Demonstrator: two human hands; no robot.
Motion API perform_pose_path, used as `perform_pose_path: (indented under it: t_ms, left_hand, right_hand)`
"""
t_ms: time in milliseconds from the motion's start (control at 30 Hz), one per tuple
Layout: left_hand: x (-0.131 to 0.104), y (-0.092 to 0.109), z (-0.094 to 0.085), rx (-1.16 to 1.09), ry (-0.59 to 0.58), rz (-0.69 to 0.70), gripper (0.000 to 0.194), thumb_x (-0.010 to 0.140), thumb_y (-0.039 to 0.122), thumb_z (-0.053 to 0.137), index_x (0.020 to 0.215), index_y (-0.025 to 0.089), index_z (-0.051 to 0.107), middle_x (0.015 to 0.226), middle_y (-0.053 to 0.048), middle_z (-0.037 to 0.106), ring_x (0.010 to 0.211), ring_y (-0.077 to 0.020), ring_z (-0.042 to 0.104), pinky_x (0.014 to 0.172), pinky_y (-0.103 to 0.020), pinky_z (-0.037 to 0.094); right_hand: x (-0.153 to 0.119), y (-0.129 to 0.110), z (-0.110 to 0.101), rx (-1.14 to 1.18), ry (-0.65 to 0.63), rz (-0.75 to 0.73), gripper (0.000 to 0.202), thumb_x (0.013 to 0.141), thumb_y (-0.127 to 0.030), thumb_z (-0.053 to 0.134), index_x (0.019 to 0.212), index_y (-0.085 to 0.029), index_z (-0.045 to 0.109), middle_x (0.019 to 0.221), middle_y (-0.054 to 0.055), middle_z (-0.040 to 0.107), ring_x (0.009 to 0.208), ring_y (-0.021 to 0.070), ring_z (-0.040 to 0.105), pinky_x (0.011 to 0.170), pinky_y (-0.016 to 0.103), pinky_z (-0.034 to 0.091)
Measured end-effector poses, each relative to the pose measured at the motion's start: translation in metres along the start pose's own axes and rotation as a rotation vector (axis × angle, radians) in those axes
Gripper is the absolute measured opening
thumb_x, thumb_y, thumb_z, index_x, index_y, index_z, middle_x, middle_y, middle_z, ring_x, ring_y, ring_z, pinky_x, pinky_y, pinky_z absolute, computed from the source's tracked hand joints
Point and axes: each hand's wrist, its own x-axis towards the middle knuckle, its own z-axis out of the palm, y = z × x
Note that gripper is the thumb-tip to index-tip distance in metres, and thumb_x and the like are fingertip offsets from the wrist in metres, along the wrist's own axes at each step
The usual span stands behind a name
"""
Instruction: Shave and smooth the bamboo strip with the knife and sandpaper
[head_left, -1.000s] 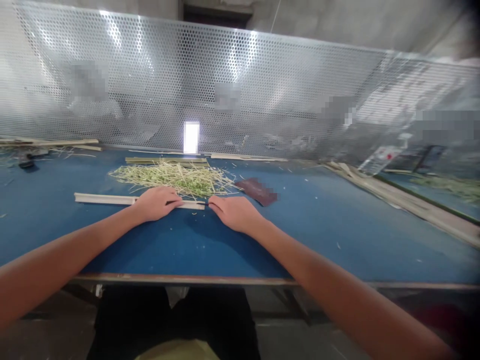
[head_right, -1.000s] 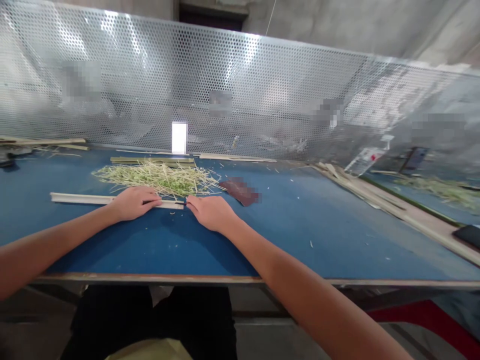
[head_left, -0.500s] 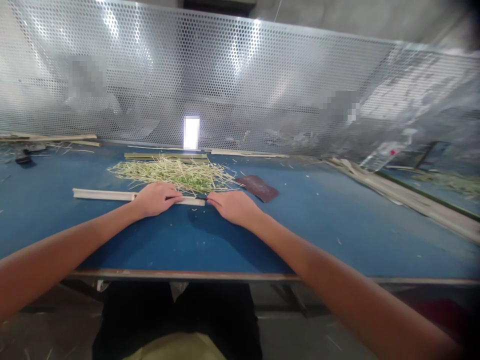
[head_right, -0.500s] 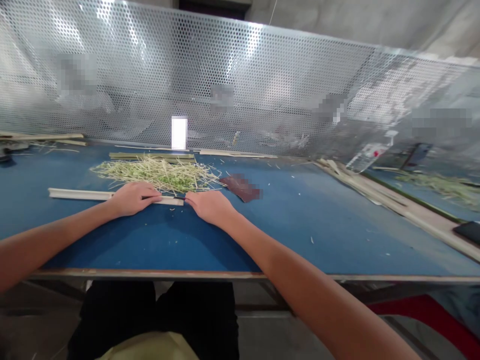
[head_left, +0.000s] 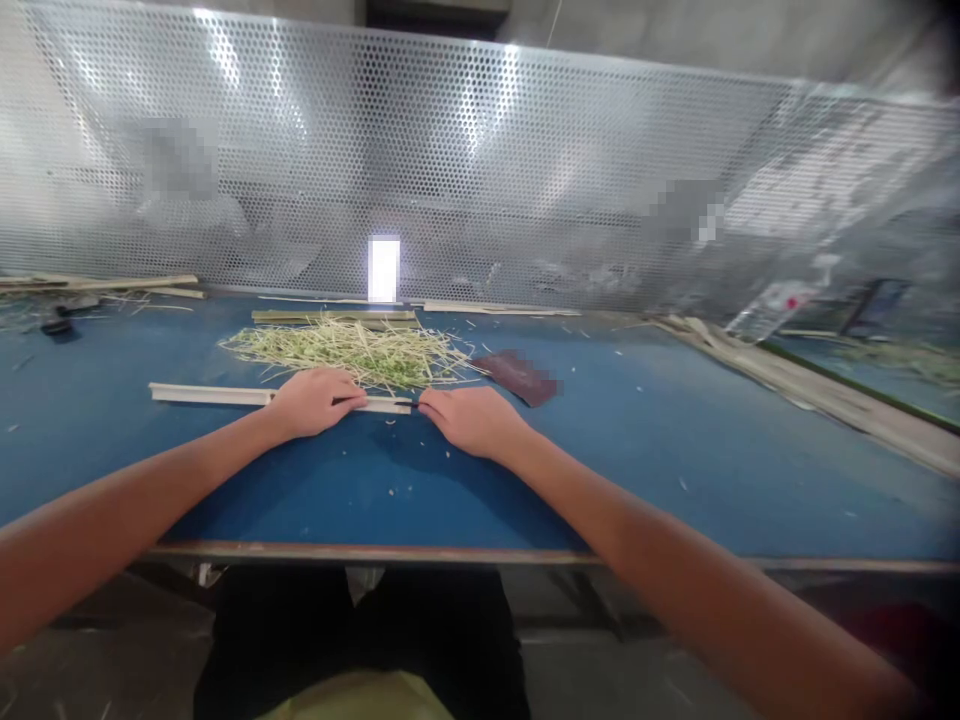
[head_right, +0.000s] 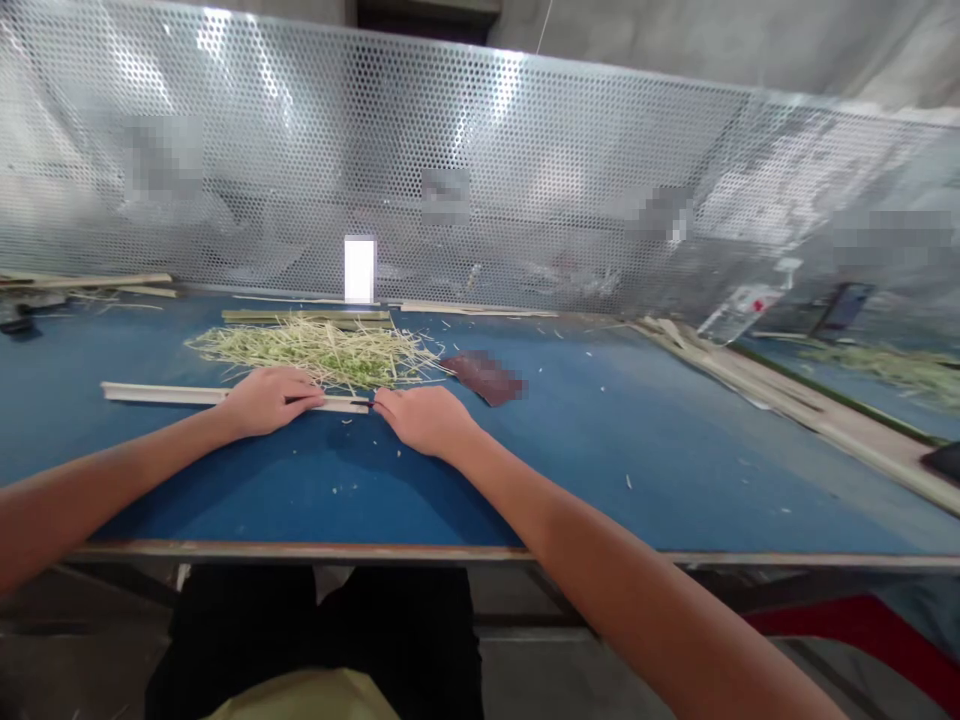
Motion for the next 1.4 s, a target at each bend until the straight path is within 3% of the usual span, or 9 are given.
perform_pose_path:
  t_ms: [233, 633, 867, 1133, 1400]
  left_hand:
    - [0.003, 0.0, -0.001, -0.016, -0.023, -0.047, 0.037, 0.096, 0.046, 0.041, 0.096, 0.03, 0.075, 0.1, 0.0, 0.072, 0.089, -0.0183, 0.063, 0.079, -0.031, 0.047]
    - [-0.001, 0.002, -0.002, 0.007, 0.017, -0.022, 0.038, 0.096, 0.044, 0.04, 0.097, 0.029, 0.075, 0.1, 0.0, 0.072, 0.095, -0.0191, 0.063, 0.081, -0.03, 0.048]
    - [0.001, 0.004, -0.004, 0.006, -0.038, -0.05, 0.039, 0.096, 0.045, 0.039, 0.097, 0.029, 0.074, 0.101, -0.001, 0.072, 0.093, -0.0189, 0.063, 0.081, -0.03, 0.048]
    - [0.003, 0.001, -0.001, -0.032, -0.049, -0.065, 0.04, 0.096, 0.047, 0.038, 0.094, 0.028, 0.074, 0.098, -0.001, 0.071, 0.088, -0.0177, 0.062, 0.078, -0.029, 0.046]
    - [0.001, 0.003, -0.002, -0.034, -0.005, -0.05, 0.04, 0.095, 0.048, 0.04, 0.093, 0.03, 0.075, 0.097, 0.001, 0.072, 0.091, -0.0175, 0.063, 0.078, -0.028, 0.048]
  right_hand:
    - [0.004, -0.002, 0.003, -0.029, 0.025, 0.025, 0.03, 0.102, -0.037, 0.034, 0.103, -0.024, 0.061, 0.078, 0.002, 0.07, 0.06, 0.0158, 0.057, 0.05, 0.028, 0.017]
    - [0.002, -0.008, -0.001, -0.044, -0.131, 0.043, 0.034, 0.101, -0.04, 0.032, 0.102, -0.024, 0.063, 0.073, 0.004, 0.07, 0.057, 0.0174, 0.058, 0.05, 0.027, 0.021]
    - [-0.004, -0.002, 0.0, -0.035, -0.004, 0.051, 0.036, 0.103, -0.039, 0.028, 0.101, -0.022, 0.06, 0.078, 0.003, 0.071, 0.063, 0.0175, 0.061, 0.051, 0.029, 0.019]
    - [0.005, -0.003, 0.005, -0.078, 0.03, 0.037, 0.033, 0.102, -0.036, 0.031, 0.097, -0.022, 0.061, 0.077, 0.003, 0.07, 0.062, 0.0172, 0.06, 0.05, 0.029, 0.017]
    - [0.007, -0.004, 0.001, -0.096, -0.118, 0.008, 0.033, 0.101, -0.039, 0.033, 0.101, -0.022, 0.062, 0.07, 0.004, 0.069, 0.055, 0.0163, 0.057, 0.05, 0.028, 0.021]
